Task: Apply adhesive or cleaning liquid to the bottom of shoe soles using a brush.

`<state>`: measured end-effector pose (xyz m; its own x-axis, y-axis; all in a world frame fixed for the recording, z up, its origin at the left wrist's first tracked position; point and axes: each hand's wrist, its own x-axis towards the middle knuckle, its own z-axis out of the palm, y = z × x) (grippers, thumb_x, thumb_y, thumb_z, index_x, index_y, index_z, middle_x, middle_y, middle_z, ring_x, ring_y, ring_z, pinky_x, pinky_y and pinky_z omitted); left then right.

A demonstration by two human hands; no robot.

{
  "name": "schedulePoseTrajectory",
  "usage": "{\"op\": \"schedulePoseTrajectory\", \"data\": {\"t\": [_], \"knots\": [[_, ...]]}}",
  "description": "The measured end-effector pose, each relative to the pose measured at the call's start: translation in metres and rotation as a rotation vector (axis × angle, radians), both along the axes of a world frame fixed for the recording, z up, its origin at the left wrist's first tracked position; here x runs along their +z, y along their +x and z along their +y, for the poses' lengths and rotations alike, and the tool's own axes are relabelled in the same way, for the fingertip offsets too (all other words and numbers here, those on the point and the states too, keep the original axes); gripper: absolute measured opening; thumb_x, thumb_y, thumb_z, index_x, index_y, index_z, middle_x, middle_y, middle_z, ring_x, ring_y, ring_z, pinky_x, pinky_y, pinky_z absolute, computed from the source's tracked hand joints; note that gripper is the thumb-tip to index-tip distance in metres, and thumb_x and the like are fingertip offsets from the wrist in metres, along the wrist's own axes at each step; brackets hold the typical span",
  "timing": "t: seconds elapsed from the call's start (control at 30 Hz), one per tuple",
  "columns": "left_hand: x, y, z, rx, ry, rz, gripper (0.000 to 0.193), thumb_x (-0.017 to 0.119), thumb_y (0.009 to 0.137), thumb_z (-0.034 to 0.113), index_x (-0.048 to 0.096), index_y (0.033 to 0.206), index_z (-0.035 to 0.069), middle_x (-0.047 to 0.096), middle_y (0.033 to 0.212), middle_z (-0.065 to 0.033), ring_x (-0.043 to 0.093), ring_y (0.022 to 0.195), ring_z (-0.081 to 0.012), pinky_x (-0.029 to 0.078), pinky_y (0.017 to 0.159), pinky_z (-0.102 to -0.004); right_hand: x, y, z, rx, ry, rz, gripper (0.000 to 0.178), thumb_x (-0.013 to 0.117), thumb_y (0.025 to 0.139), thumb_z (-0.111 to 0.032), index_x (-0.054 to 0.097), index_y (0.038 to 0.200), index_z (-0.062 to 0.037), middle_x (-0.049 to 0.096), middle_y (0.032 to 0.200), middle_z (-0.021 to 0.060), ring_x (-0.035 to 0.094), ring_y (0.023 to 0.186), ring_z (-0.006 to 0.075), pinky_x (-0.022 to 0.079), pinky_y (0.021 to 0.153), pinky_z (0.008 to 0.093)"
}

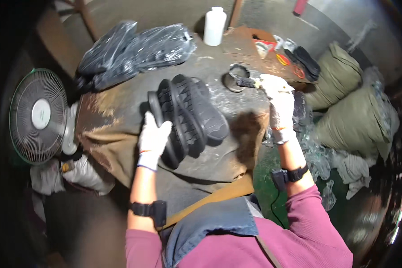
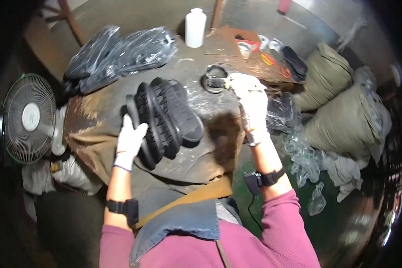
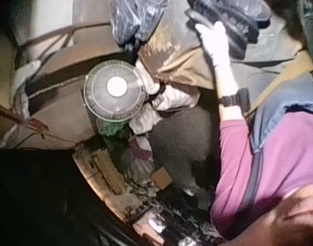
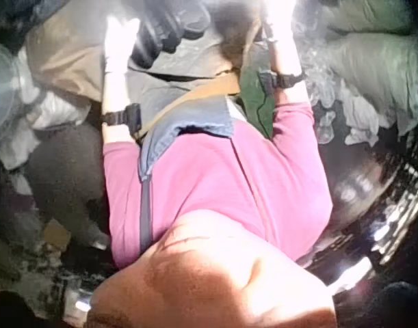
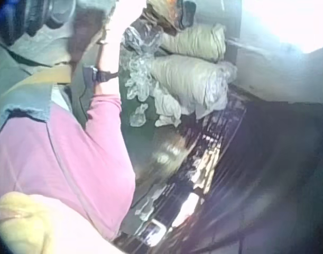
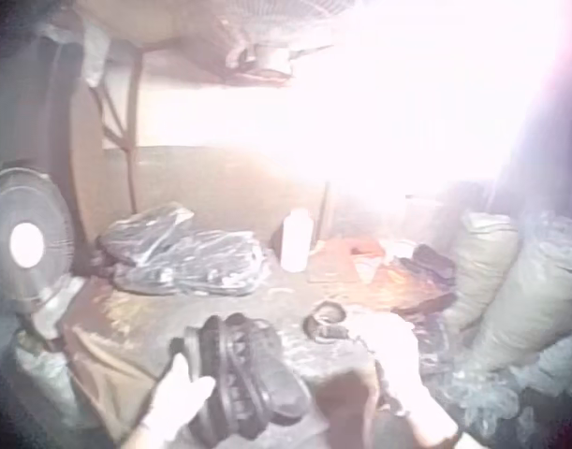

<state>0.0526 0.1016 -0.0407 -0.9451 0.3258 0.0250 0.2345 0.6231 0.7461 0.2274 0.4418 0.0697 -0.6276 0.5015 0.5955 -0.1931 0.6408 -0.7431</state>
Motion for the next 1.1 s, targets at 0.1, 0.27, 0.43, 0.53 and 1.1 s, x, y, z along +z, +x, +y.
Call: {"op": "schedulePoseTrajectory", "data": {"t": [0.1, 0.27, 0.43, 0.53, 1.1], "knots": [[0.027, -0.022, -0.021, -0.085, -0.041, -0.129, 0.078, 0.072, 0.094, 0.027, 0.043, 0.153, -0.014, 0.06, 0.144, -0.0346, 0.061, 0.134, -0.0413, 0.046, 0.115, -0.0441, -0.015, -0.006, 0.053, -0.241, 0.486, -0.068, 0.022, 0.064, 0.101, -0.014, 0.076, 0.118, -0.0051, 0.077, 0.118, 0.0086, 0.072, 0.109, 0.0213, 0.054, 0.098, 0.0317], [0.056, -0.044, -0.086, -0.089, -0.184, 0.161, 0.061, 0.068, 0.094, 0.013, 0.052, 0.148, -0.011, 0.062, 0.146, -0.0273, 0.06, 0.135, -0.038, 0.044, 0.117, -0.0416, -0.023, -0.04, 0.064, -0.159, 0.125, -0.094, 0.025, 0.071, 0.096, -0.018, 0.077, 0.118, -0.0084, 0.079, 0.108, 0.0108, 0.075, 0.099, 0.0237, 0.057, 0.093, 0.0332], [0.115, -0.029, -0.05, -0.347, 0.458, 0.477, 0.041, 0.053, 0.099, 0.009, 0.071, 0.136, 0.003, 0.06, 0.154, -0.0156, 0.048, 0.149, -0.0319, 0.032, 0.127, -0.0435, -0.033, -0.077, 0.09, -0.203, 0.371, -0.32, 0.023, 0.073, 0.091, -0.031, 0.081, 0.108, -0.0175, 0.08, 0.099, 0.0091, 0.076, 0.094, 0.0286, 0.058, 0.088, 0.0401], [0.089, -0.035, -0.041, -0.368, 0.412, 0.447, 0.038, 0.052, 0.098, 0.012, 0.078, 0.125, 0.006, 0.054, 0.158, -0.0185, 0.045, 0.151, -0.0374, 0.026, 0.13, -0.0469, -0.036, -0.099, 0.084, -0.204, 0.624, -0.468, 0.023, 0.067, 0.092, -0.031, 0.081, 0.105, -0.0183, 0.08, 0.102, 0.0095, 0.075, 0.097, 0.0308, 0.057, 0.089, 0.0449], [-0.013, -0.013, -0.013, -0.081, 0.434, 0.005, 0.076, 0.07, 0.102, 0.021, 0.033, 0.166, 0.003, 0.058, 0.148, -0.0183, 0.058, 0.131, -0.0283, 0.047, 0.112, -0.0376, -0.065, -0.12, 0.098, -0.248, 0.619, -0.466, 0.027, 0.055, 0.101, -0.02, 0.08, 0.109, -0.0128, 0.078, 0.114, 0.0136, 0.073, 0.107, 0.0264, 0.055, 0.095, 0.0377]]}}
